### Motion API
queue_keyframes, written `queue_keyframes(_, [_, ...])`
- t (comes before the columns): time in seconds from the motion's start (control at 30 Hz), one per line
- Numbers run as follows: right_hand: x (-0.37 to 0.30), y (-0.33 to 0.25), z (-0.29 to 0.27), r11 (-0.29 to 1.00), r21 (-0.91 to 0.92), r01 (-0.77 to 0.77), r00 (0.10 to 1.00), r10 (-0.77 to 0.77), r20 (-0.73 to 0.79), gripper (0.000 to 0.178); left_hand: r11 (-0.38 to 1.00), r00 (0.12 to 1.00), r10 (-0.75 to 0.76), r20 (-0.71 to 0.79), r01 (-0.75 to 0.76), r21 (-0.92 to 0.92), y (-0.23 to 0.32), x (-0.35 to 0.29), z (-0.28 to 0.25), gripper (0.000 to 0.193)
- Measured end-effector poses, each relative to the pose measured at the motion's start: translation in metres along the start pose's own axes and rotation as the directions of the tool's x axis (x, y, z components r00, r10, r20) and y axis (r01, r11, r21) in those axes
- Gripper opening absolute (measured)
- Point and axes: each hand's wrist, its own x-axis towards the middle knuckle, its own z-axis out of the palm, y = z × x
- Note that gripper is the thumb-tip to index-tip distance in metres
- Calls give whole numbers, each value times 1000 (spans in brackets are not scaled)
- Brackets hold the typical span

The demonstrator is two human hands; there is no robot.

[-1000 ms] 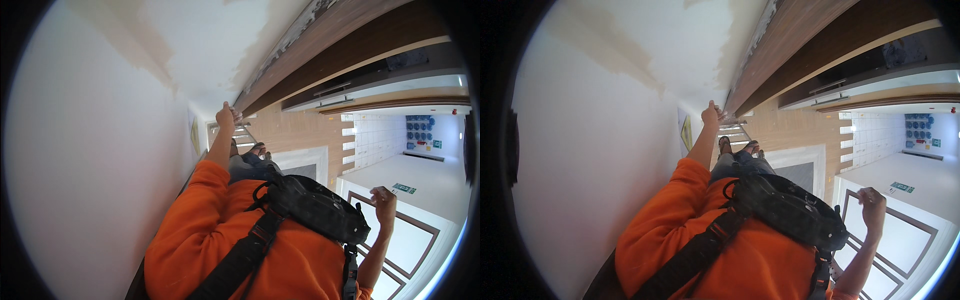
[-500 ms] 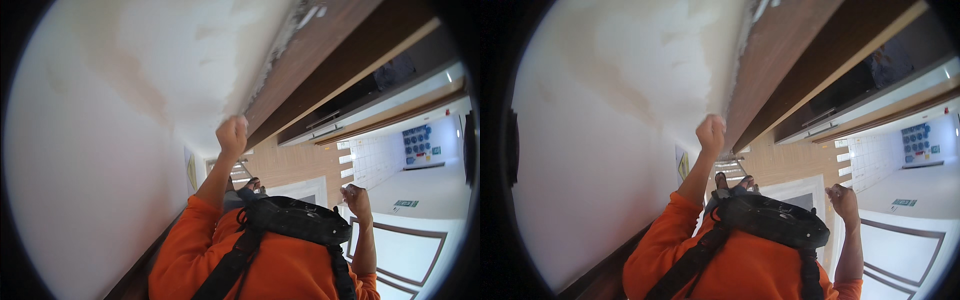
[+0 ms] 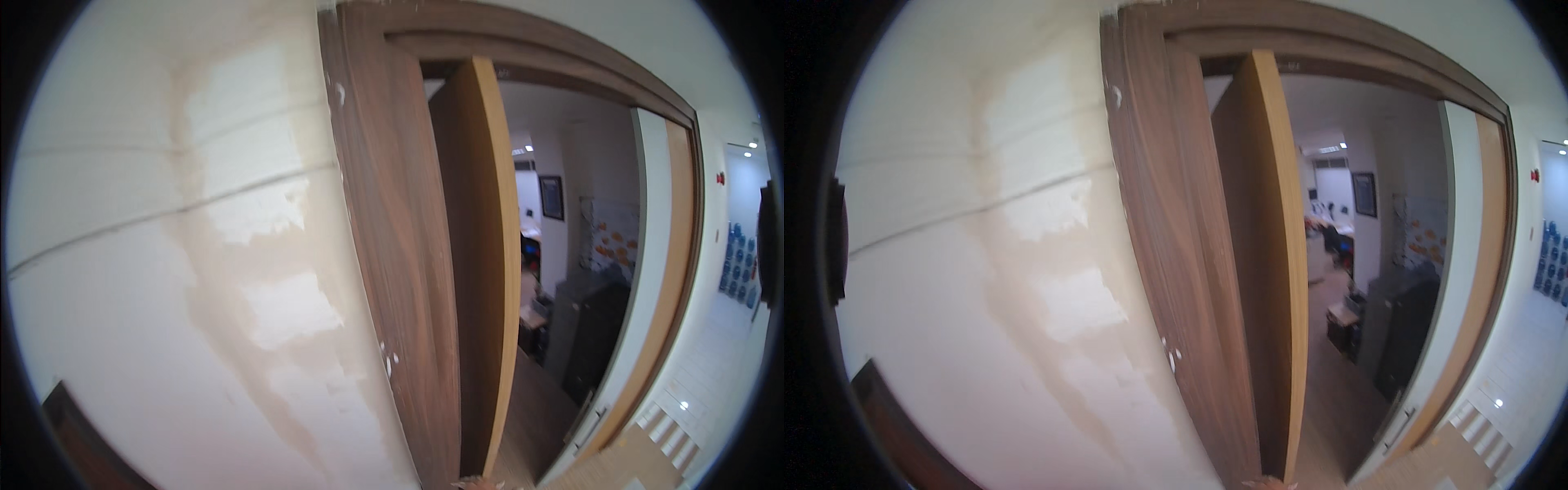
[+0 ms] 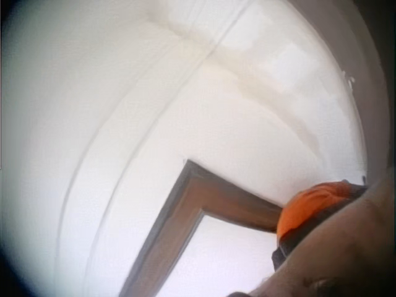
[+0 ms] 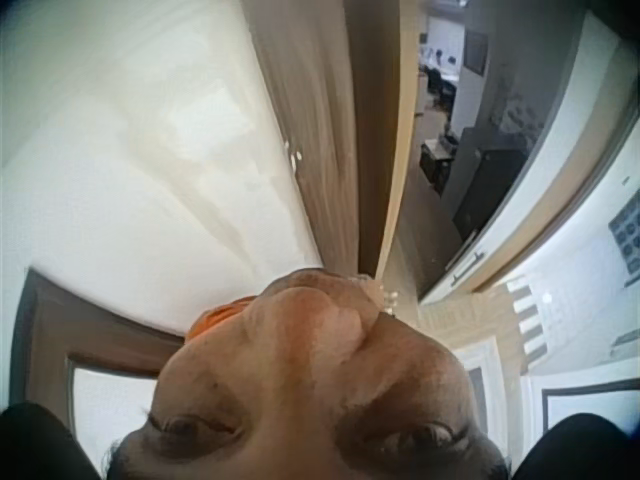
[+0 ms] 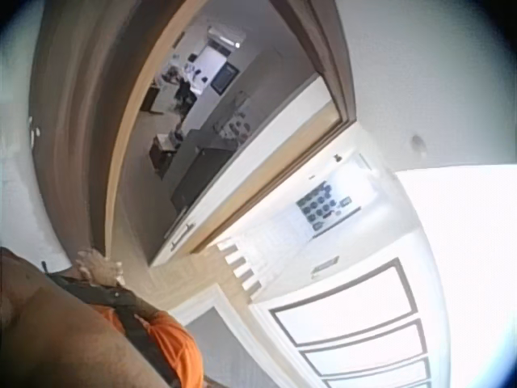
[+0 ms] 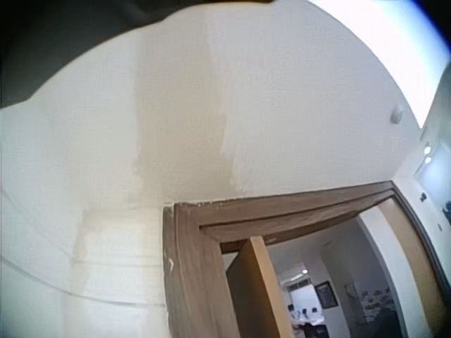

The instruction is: The person applies wall compound to a wall near a door frame using a putty knife and hawk. They repeatedly scoop compound from the hawk and spread it along the wall surface, smoothing it with the knife.

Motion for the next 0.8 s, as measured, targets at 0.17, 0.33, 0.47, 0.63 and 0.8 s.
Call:
queue_keyframes(0.17, [36, -23, -37, 986, -102, -130, 991, 128, -25, 29, 941, 990, 73, 122, -109, 320, 39, -21, 72, 42])
queue_keyframes(0.33, [31, -18, -64, 970, -123, -209, 978, 205, -43, 30, 703, 953, 115, 281, -278, 654, 64, -31, 122, 36])
queue_keyframes(0.47, [29, -18, -79, 962, -147, -231, 973, 229, -31, 31, -19, 831, 206, 517, -525, 851, 104, -33, 155, 42])
queue_keyframes(0.63, [30, -12, -92, 951, -162, -264, 964, 262, -35, 32, -668, 509, 326, 797, -472, 575, 177, -54, 215, 37])
queue_keyframes(0.8, [30, -6, -106, 948, -164, -272, 962, 271, -31, 33, -635, 653, 458, 603, -235, 736, 254, -101, 286, 33])
